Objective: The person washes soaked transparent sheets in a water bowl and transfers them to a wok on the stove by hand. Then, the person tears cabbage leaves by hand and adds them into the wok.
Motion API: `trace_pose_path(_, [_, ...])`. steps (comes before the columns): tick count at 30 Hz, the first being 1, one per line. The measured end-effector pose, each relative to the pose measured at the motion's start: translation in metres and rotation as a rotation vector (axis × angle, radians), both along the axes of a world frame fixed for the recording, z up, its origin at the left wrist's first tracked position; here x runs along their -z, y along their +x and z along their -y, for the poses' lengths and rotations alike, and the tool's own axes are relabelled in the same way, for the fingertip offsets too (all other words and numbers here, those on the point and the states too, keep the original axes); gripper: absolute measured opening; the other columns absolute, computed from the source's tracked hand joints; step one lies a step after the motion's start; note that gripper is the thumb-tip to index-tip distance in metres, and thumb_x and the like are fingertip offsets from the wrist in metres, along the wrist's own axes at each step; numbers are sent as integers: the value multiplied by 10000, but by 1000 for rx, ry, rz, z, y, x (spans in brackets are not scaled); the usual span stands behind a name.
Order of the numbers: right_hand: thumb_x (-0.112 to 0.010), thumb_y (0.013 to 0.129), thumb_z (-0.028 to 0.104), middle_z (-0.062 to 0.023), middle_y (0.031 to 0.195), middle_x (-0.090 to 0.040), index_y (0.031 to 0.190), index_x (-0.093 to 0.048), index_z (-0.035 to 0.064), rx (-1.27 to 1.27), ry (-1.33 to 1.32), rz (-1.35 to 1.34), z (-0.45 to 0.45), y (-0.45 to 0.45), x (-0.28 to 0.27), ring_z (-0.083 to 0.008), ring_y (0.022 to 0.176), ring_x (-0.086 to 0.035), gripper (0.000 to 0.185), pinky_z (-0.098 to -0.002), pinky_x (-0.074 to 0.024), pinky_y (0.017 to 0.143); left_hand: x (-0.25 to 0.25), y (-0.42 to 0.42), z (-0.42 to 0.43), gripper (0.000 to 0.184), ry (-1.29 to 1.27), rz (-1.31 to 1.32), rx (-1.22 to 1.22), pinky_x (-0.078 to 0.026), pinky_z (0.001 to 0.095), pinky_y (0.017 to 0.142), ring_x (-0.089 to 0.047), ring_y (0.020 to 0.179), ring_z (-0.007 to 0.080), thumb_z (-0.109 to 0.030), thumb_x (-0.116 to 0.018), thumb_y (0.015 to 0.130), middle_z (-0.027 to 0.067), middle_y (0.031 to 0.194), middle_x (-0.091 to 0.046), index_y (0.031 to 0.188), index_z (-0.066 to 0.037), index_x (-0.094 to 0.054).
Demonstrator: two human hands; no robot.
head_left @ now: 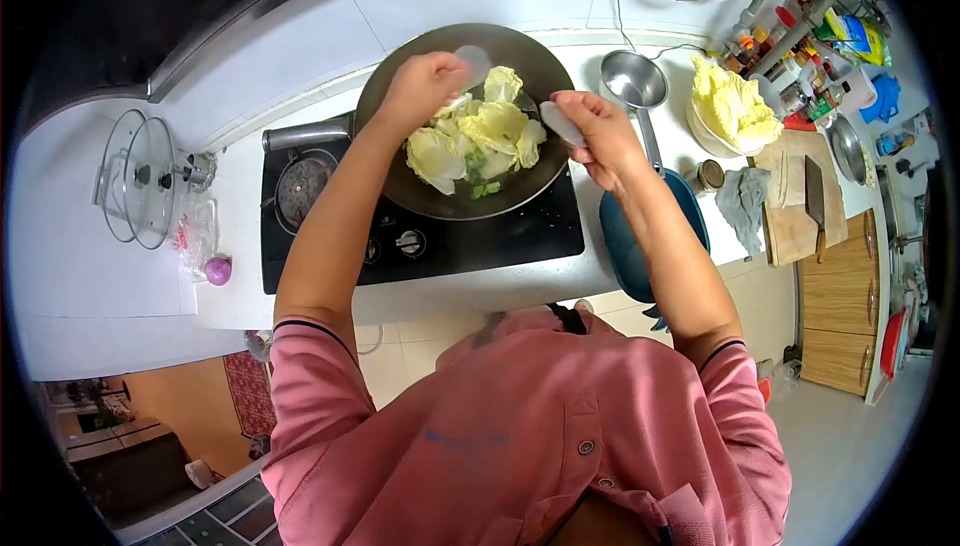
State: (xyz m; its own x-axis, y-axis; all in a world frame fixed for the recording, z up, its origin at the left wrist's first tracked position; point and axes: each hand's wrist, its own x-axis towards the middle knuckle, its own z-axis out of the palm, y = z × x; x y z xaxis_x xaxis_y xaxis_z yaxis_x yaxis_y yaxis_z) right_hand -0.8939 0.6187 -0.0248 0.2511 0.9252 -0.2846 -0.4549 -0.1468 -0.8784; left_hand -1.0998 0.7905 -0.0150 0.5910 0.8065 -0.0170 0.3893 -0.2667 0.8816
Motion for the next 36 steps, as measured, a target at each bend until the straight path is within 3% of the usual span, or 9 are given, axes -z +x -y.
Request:
trace_pose_path(7, [-582,956,295,-74,874,-595,986,-573,62,48,8,-411,63,42,14,-95,574,-499,235,-163,-281,318,61,-19,-49,226,113,-128,28,-492,258,635,-604,670,103,-72,-644,835,54,743,-649,1047,6,-645])
trace_pose_path(11, [-547,964,381,-75,896,-616,934,-577,122,176,-60,-608,135,71,54,-157,621,-587,262,-153,-294,295,77,-14,-60,202,333,-244,37,-512,378,695,-649,722,313,-130,-664,775,153,787,-672,954,-39,-684])
trace_pose_path(14, [-531,975,336,-87,925,-653,948,-579,129,252,-102,-729,179,88,86,-185,646,-634,214,-153,-285,294,94,-12,-77,181,365,-332,65,-513,399,706,-655,760,332,-151,-655,788,163,809,-677,926,-41,-692])
trace_pose_path(20, [-524,972,239,-143,1028,-658,1072,-562,108,374,-170,-425,189,77,77,-263,795,-694,169,-171,-409,345,92,-1,-63,206,706,-660,-101,-519,370,772,-656,844,282,-168,-664,819,138,950,-680,998,-69,-697])
trace_pose_path(23, [-513,971,215,-176,1061,-646,1125,-541,70,388,-102,-353,152,42,28,-285,817,-693,213,-214,-501,406,54,15,-24,213,458,-278,168,-513,359,790,-645,881,260,-212,-662,854,135,994,-668,1004,-65,-693])
trace_pose_path(25, [-487,981,226,-201,1075,-636,1173,-498,37,248,-31,-331,127,25,10,-285,822,-683,271,-284,-570,527,29,31,34,279,-124,-64,274,-511,299,737,-634,831,149,-265,-666,891,73,970,-682,1060,-44,-667])
trace_pose_path(28, [-451,995,236,-203,1081,-630,1193,-473,27,8,-18,-277,87,-1,-4,-267,821,-676,289,-319,-588,606,12,37,103,269,60,130,402,-496,277,666,-602,764,128,-205,-738,820,60,933,-652,1024,-44,-667])
trace_pose_path(30, [-433,999,195,-163,1050,-617,1191,-470,13,-76,-39,-259,66,-19,-8,-257,818,-675,267,-317,-592,628,21,33,113,273,135,153,438,-511,309,655,-632,740,209,-160,-755,758,89,917,-631,981,-36,-657])
trace_pose_path(36, [-435,1004,185,-128,1027,-597,1183,-459,24,-130,-64,-288,34,-54,-1,-223,805,-666,241,-306,-589,621,21,1,111,296,192,191,241,-483,296,652,-574,723,163,-99,-756,743,75,909,-586,1002,-17,-640])
